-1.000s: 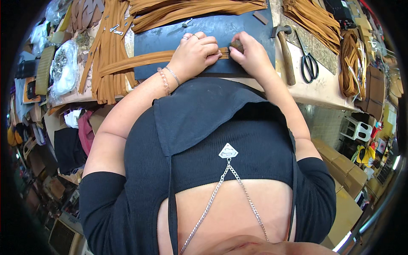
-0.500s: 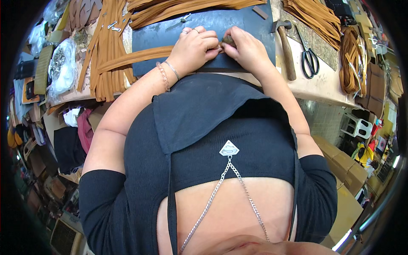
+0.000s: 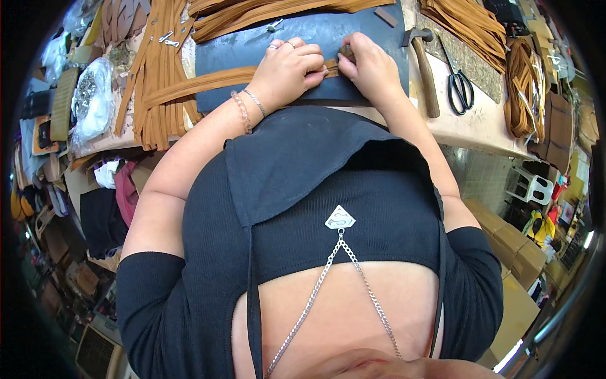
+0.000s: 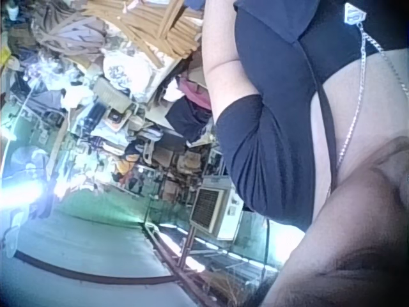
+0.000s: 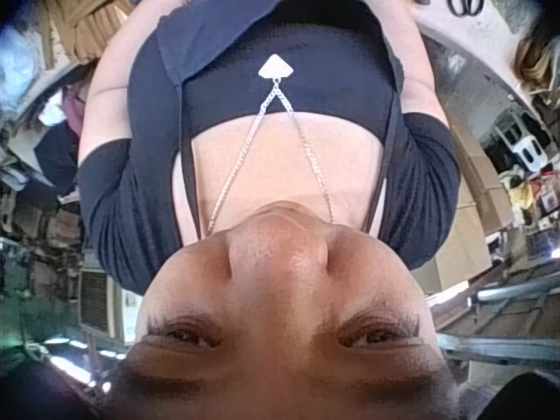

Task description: The person organizes leather strips on a workspace and then attaches metal hardware to individual leather pieces by hand.

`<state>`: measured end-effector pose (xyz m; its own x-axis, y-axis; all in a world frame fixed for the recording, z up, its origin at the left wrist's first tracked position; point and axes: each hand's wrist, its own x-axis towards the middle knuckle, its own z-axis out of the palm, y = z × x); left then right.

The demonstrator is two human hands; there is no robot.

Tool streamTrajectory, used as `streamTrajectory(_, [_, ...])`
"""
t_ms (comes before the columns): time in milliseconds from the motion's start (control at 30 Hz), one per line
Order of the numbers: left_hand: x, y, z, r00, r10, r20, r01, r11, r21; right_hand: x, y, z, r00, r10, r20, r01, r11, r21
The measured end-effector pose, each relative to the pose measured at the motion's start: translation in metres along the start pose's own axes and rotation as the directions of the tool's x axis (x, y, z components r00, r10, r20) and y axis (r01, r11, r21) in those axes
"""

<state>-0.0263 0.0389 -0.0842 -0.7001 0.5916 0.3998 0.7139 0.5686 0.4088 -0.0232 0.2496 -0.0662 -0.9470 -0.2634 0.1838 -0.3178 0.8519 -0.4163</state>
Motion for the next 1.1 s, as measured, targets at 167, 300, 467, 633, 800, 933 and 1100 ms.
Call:
streamTrajectory(167, [0.001, -0.002, 0.002, 1.000, -0.001, 0.009, 0.001, 1.000, 0.002, 0.002, -0.008, -0.012, 0.969, 0.145, 0.200, -0.190, 0.955, 0.226])
streamTrajectory(300, [0.000, -0.002, 0.003, 1.000, 0.016, -0.025, -0.016, 1.000, 0.002, -0.004, -0.008, -0.003, 0.991, -0.097, 0.089, 0.085, 0.989, 0.123])
streamTrajectory(467, [0.001, -0.002, 0.003, 1.000, -0.004, 0.010, 0.004, 1.000, 0.001, 0.005, -0.002, -0.009, 0.995, 0.069, 0.073, -0.081, 0.981, 0.178])
streamTrajectory(633, [0.001, -0.003, 0.003, 0.999, 0.022, -0.045, -0.021, 1.000, 0.010, -0.001, -0.011, -0.003, 0.991, -0.031, 0.133, 0.017, 0.994, 0.105])
streamTrajectory(800, [0.001, -0.002, 0.000, 1.000, -0.012, 0.006, 0.012, 1.000, 0.018, 0.006, -0.003, -0.006, 0.996, 0.046, 0.079, -0.058, 0.986, 0.158])
streamTrajectory(933, [-0.001, -0.003, 0.003, 1.000, -0.001, -0.014, 0.001, 1.000, 0.006, -0.002, -0.014, -0.003, 0.992, -0.057, 0.116, 0.043, 0.992, 0.116])
streamTrajectory(1100, [-0.001, -0.004, 0.003, 1.000, -0.026, -0.016, 0.026, 1.000, -0.005, 0.002, -0.004, 0.001, 0.996, -0.044, 0.081, 0.037, 0.996, 0.079])
